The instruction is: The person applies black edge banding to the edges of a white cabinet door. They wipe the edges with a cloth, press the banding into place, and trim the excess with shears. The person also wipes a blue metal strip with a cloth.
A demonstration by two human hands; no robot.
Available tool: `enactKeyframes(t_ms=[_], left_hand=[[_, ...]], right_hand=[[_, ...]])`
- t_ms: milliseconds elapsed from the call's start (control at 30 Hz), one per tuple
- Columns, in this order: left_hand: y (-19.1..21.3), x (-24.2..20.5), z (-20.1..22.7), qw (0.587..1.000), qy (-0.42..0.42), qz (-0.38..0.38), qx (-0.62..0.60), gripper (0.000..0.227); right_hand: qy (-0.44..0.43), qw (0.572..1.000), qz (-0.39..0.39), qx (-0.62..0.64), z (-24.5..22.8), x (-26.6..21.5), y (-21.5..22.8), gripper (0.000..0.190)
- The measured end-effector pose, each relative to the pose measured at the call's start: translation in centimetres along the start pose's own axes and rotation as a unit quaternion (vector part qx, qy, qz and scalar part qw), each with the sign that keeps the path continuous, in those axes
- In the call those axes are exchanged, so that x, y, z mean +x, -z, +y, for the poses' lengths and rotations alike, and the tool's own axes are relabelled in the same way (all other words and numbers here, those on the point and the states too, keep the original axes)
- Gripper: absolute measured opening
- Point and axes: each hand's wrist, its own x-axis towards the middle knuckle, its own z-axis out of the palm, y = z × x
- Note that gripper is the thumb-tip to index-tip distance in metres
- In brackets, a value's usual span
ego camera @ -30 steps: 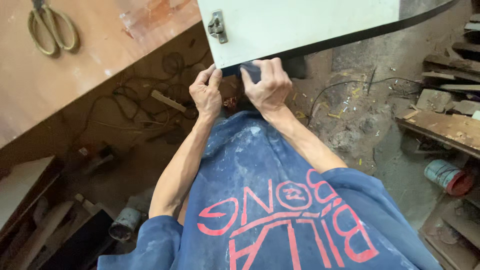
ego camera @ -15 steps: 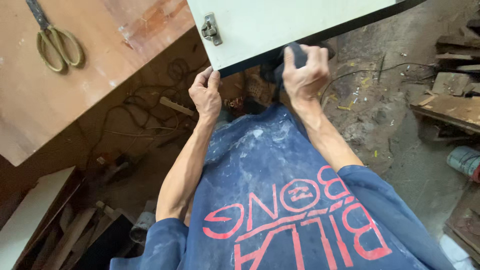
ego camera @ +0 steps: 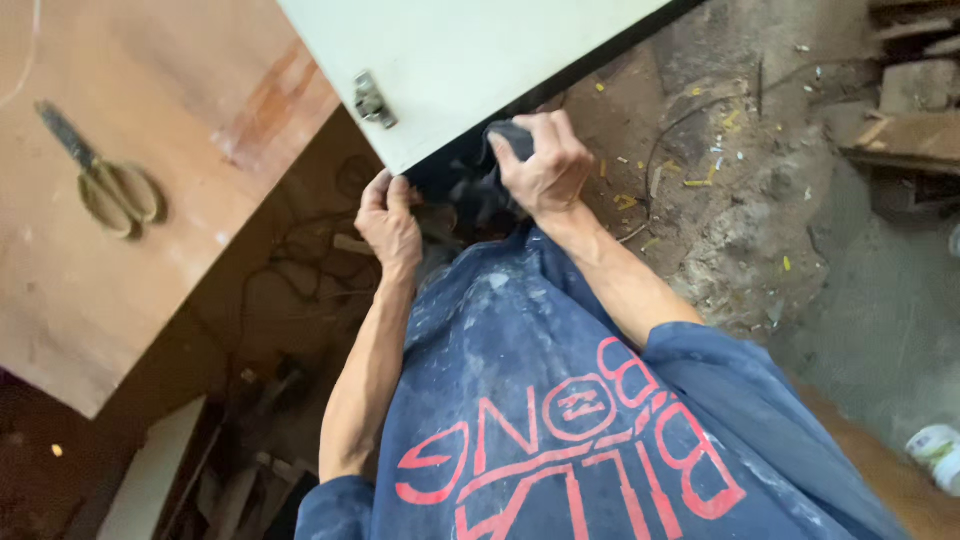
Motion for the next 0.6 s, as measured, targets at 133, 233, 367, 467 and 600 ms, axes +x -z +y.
enactKeyframes(t_ms=[133, 233, 367, 467, 600], left_hand=[[0.5, -0.1, -0.3, 1.000, 0.013, 0.001, 0.003, 0.023], [0.3, 0.0, -0.1, 0.998, 0.002, 0.009, 0.062, 0.024], [0.0, 0.0, 0.2, 0.999, -0.017, 0.011, 0.027, 0.024], [0.1, 0.0, 0.8, 0.995, -0.001, 0.016, 0.098, 0.027], [0.5, 0.0, 3.4, 0.992, 0.036, 0.005, 0.117, 0.039]], right_hand=[[-0.047, 0.999, -0.018, 0.009, 2.2, 1.7, 2.0, 0.033], [-0.055, 0.998, -0.002, 0.008, 3.2, 2.9, 2.5, 0.031], [-0.064, 0.998, 0.014, -0.018, 5.8, 3.2, 3.0, 0.031], [-0.110, 0.993, -0.010, -0.045, 8.4, 4.2, 4.1, 0.030], [-0.245, 0.958, -0.135, -0.060, 9.1, 7.0, 10.5, 0.045]])
